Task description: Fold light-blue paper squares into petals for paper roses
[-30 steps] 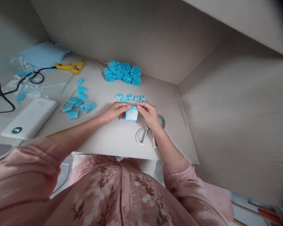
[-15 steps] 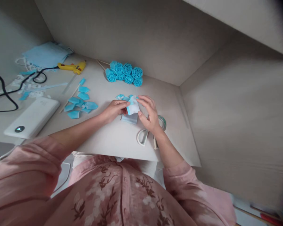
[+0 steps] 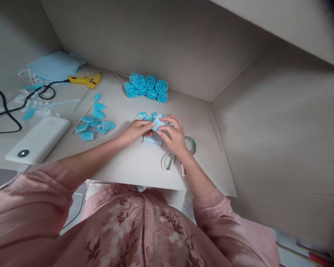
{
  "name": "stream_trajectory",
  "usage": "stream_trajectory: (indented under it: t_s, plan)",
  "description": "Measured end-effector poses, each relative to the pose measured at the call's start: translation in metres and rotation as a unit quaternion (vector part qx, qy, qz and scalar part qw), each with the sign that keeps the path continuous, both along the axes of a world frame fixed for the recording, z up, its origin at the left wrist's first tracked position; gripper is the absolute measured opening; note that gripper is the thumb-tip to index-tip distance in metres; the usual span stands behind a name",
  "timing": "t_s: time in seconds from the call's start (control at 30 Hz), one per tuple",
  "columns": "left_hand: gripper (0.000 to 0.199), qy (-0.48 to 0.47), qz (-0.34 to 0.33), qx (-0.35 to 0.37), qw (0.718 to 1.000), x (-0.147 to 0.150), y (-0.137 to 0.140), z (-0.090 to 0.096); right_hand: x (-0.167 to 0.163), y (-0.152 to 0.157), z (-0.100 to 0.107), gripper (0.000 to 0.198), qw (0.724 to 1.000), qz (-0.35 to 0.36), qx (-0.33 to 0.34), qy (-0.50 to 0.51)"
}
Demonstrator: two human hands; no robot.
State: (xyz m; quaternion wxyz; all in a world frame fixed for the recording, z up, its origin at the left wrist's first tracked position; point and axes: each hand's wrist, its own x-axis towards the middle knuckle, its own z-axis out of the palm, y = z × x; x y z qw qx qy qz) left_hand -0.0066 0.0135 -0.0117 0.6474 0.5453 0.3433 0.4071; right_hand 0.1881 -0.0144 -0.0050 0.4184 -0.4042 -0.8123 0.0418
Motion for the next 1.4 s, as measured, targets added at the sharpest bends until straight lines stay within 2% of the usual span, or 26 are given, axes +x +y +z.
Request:
stream_trajectory:
  t_s: [0.2, 0.4, 0.57, 0.9, 1.1, 1.3, 1.4]
  plan:
    - [0.043, 0.016, 0.001, 0.013, 1.0, 0.0, 0.001, 0.0, -0.003, -0.001, -0.001, 0.01, 0.997, -0.027, -0.045, 0.064]
    - [0.043, 0.042, 0.0, 0.027, 0.999, 0.0, -0.001, 0.003, -0.004, 0.0, -0.005, 0.01, 0.976, -0.009, -0.14, 0.164]
    - [0.042, 0.056, -0.008, 0.045, 0.997, -0.001, 0.001, 0.0, -0.006, -0.001, -0.006, 0.012, 0.961, -0.025, -0.204, 0.186]
    - [0.038, 0.084, -0.005, 0.075, 0.994, 0.0, 0.001, -0.002, -0.008, -0.002, -0.006, 0.014, 0.949, -0.014, -0.234, 0.212]
    - [0.035, 0.13, -0.014, 0.106, 0.986, 0.001, 0.0, -0.002, -0.008, -0.002, -0.005, 0.033, 0.926, 0.035, -0.283, 0.246]
    - [0.031, 0.064, -0.037, 0.083, 0.994, 0.0, -0.002, 0.005, -0.005, 0.0, -0.005, 0.038, 0.917, 0.033, -0.284, 0.278]
    - [0.029, 0.061, -0.059, 0.077, 0.993, -0.001, -0.003, 0.007, -0.005, 0.001, -0.006, 0.039, 0.912, 0.043, -0.277, 0.299]
